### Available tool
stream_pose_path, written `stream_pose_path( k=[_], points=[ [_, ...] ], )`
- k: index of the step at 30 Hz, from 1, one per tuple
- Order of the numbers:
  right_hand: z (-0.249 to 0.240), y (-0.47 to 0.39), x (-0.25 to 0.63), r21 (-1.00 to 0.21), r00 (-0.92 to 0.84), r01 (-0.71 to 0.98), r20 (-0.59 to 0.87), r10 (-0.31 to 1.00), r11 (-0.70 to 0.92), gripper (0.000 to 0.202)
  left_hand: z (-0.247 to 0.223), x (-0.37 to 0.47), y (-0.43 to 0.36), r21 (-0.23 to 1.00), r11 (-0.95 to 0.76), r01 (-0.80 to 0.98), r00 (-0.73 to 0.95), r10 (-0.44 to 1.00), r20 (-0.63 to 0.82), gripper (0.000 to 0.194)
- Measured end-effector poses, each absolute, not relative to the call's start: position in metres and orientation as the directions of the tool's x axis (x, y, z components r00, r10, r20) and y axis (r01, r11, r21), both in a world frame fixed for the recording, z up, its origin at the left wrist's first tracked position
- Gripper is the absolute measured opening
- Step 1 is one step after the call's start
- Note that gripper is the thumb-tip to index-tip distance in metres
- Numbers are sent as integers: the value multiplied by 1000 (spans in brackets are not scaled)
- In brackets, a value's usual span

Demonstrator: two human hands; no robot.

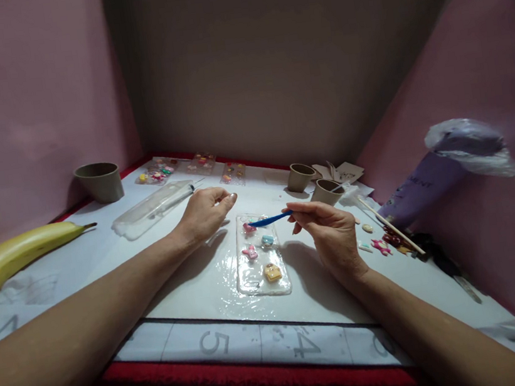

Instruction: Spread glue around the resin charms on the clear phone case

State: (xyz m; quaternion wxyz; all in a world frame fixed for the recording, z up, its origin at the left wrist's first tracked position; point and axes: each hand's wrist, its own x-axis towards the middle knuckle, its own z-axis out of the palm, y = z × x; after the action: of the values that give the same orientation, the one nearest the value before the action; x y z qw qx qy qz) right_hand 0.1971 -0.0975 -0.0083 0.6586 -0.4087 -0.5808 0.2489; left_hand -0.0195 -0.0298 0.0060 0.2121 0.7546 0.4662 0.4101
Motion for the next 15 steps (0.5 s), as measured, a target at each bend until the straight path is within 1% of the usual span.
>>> stream_pose_path(
  k=[6,11,15],
  points=[
    [-8,-98,198,-831,217,135,556,803,539,16,7,-20,-30,725,-455,517,227,889,397,38],
    [-6,-100,198,-845,213,136,535,818,517,15,8,-20,-31,714,-465,524,231,884,407,36],
    [-6,-100,198,-847,214,132,532,820,515,14,7,-19,-32,731,-465,500,219,884,413,34]
  ],
)
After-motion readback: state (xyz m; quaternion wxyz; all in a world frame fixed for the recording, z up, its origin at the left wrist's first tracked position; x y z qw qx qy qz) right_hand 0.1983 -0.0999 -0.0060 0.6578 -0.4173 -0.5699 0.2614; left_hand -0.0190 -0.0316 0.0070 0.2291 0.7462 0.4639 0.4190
